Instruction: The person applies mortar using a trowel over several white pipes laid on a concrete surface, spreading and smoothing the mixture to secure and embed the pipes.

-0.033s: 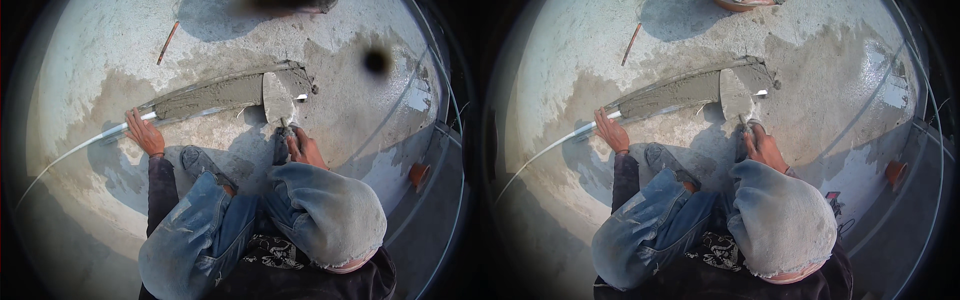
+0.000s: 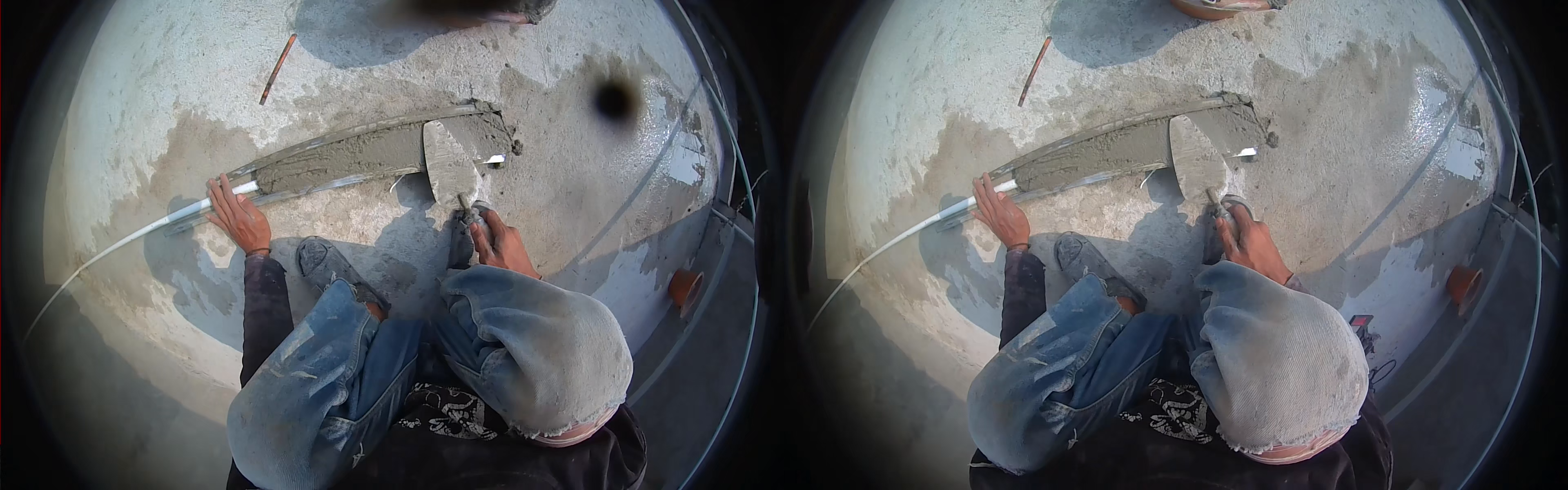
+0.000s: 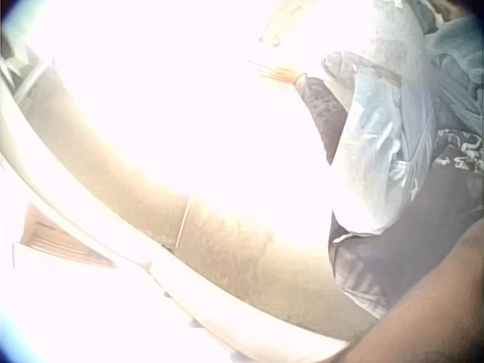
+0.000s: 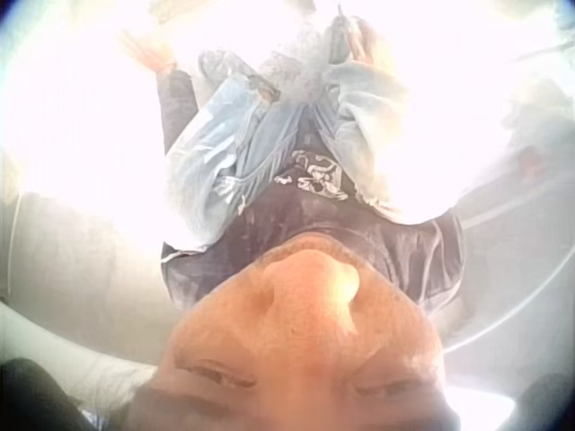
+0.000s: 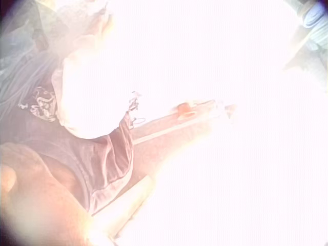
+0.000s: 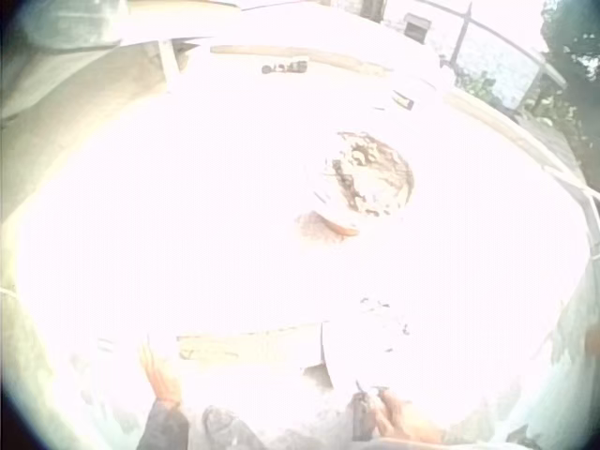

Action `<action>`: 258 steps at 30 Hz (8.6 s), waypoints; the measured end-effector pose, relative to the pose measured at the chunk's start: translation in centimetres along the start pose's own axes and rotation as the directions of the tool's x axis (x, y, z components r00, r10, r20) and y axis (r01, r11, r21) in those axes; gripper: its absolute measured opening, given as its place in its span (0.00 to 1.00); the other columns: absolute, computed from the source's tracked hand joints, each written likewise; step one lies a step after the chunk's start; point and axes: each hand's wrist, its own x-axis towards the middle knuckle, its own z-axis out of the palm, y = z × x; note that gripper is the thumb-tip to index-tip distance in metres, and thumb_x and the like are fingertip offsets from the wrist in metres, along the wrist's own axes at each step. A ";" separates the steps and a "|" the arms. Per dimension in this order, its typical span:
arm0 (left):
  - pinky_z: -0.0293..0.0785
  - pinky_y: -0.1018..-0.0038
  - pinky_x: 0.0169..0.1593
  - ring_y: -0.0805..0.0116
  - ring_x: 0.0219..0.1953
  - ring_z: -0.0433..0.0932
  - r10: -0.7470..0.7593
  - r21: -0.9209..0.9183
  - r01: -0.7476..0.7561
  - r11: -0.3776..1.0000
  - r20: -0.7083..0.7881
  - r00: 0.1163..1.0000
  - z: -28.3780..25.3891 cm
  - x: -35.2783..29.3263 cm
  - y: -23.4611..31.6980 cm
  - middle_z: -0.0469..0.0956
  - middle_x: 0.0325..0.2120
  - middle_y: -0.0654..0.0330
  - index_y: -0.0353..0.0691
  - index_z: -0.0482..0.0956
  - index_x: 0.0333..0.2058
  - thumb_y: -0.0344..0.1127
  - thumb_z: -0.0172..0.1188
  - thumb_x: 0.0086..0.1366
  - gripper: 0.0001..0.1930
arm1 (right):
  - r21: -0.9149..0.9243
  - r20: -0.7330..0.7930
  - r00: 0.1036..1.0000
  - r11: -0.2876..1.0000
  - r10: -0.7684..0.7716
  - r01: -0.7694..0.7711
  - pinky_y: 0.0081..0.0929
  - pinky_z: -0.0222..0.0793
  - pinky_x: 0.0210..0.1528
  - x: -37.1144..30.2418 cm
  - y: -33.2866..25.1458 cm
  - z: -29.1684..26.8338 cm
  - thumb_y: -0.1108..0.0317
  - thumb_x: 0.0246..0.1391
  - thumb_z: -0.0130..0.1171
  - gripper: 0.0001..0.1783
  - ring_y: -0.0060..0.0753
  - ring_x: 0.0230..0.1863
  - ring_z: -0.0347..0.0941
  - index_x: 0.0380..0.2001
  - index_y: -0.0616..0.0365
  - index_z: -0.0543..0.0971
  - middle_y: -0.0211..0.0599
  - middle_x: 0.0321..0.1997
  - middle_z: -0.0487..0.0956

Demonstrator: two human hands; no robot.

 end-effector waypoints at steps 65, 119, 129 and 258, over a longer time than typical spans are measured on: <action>0.32 0.44 0.80 0.57 0.67 0.64 0.784 -0.561 -0.565 0.605 0.294 0.547 4.4 2.8 25.5 0.66 0.63 0.60 0.53 0.55 0.72 0.54 0.80 0.40 0.61 | -0.475 -0.052 0.949 0.844 -0.311 0.250 0.46 0.72 0.27 2.0 2.8 -5.1 0.58 0.66 0.59 0.14 0.57 0.26 0.79 0.40 0.59 0.74 0.51 0.26 0.80; 0.32 0.41 0.78 0.54 0.70 0.59 0.621 -0.316 -0.534 0.784 0.406 0.670 -2.9 6.6 5.5 0.63 0.63 0.58 0.54 0.55 0.71 0.65 0.79 0.37 0.64 | -0.389 0.318 0.802 0.702 -0.505 0.596 0.48 0.73 0.27 9.9 -10.0 4.3 0.56 0.68 0.55 0.17 0.60 0.24 0.79 0.40 0.63 0.73 0.54 0.23 0.80; 0.32 0.43 0.79 0.54 0.69 0.60 0.593 -0.366 -0.468 0.804 0.429 0.682 -2.1 6.3 5.5 0.65 0.61 0.59 0.53 0.61 0.68 0.53 0.82 0.40 0.56 | -0.551 0.230 0.875 0.684 -0.426 0.478 0.46 0.72 0.26 10.1 -4.5 -4.3 0.57 0.66 0.57 0.14 0.55 0.25 0.80 0.38 0.59 0.76 0.49 0.23 0.80; 0.25 0.38 0.76 0.65 0.62 0.74 0.041 -0.289 0.011 0.957 0.173 0.984 -1.5 6.2 -11.3 0.84 0.51 0.73 0.68 0.84 0.53 0.47 0.55 0.74 0.13 | -0.544 0.337 0.544 0.313 -0.768 0.778 0.36 0.78 0.30 11.4 -18.4 8.2 0.65 0.58 0.64 0.21 0.37 0.35 0.81 0.55 0.46 0.76 0.32 0.42 0.78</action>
